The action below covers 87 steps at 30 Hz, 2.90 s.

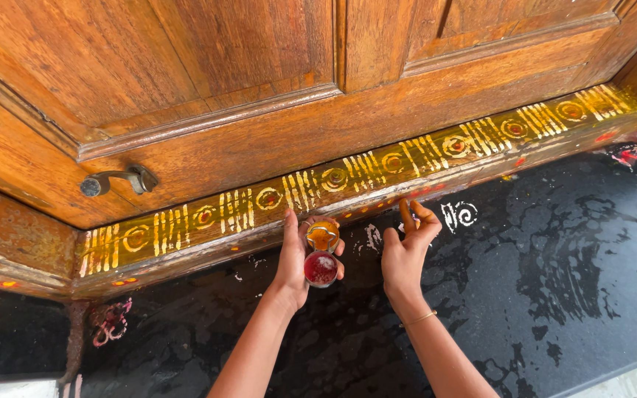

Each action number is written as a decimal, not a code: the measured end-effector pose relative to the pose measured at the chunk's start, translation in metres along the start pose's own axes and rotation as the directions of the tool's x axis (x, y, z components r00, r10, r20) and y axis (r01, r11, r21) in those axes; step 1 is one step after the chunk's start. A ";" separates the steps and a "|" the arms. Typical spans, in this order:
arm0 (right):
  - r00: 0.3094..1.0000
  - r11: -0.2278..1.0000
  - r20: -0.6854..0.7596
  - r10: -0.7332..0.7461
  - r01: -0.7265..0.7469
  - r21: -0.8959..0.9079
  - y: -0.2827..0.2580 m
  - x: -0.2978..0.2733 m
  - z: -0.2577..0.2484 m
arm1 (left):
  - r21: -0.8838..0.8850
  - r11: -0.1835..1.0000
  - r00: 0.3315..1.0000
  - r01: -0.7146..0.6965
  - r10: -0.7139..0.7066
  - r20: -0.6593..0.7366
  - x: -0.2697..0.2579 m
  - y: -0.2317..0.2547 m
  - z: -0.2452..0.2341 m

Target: The person applies a yellow paste to the bottom edge of a wooden door using their fingers. They hold small containers of colored paste and repeatedly dip their fingers into a larger bucket to retrieve more paste, spreading it along the door's decorative border.

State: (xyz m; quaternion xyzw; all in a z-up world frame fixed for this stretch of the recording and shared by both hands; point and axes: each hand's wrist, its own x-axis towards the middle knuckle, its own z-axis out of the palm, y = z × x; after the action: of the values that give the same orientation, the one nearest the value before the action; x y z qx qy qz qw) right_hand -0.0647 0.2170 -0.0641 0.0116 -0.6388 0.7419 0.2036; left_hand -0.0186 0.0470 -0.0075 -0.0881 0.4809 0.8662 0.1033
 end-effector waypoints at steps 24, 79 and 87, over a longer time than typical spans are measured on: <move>0.985 0.996 -0.150 -0.079 0.073 -0.043 -0.014 0.008 0.001 | -0.058 0.996 0.997 -0.070 0.071 0.021 0.021 0.002 0.015; 0.991 0.996 -0.117 0.067 -0.060 0.059 0.010 0.044 -0.029 | 0.009 0.999 0.999 -0.050 0.050 -0.005 0.016 -0.006 0.014; 0.996 0.998 -0.090 0.003 0.003 0.067 0.014 0.053 -0.034 | -0.005 1.000 0.999 -0.026 0.026 -0.024 0.016 -0.008 0.017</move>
State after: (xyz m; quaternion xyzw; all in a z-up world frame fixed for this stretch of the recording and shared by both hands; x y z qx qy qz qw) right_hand -0.1099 0.2637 -0.0692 -0.0151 -0.6037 0.7626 0.2319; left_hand -0.0329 0.0671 -0.0091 -0.0926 0.4809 0.8676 0.0862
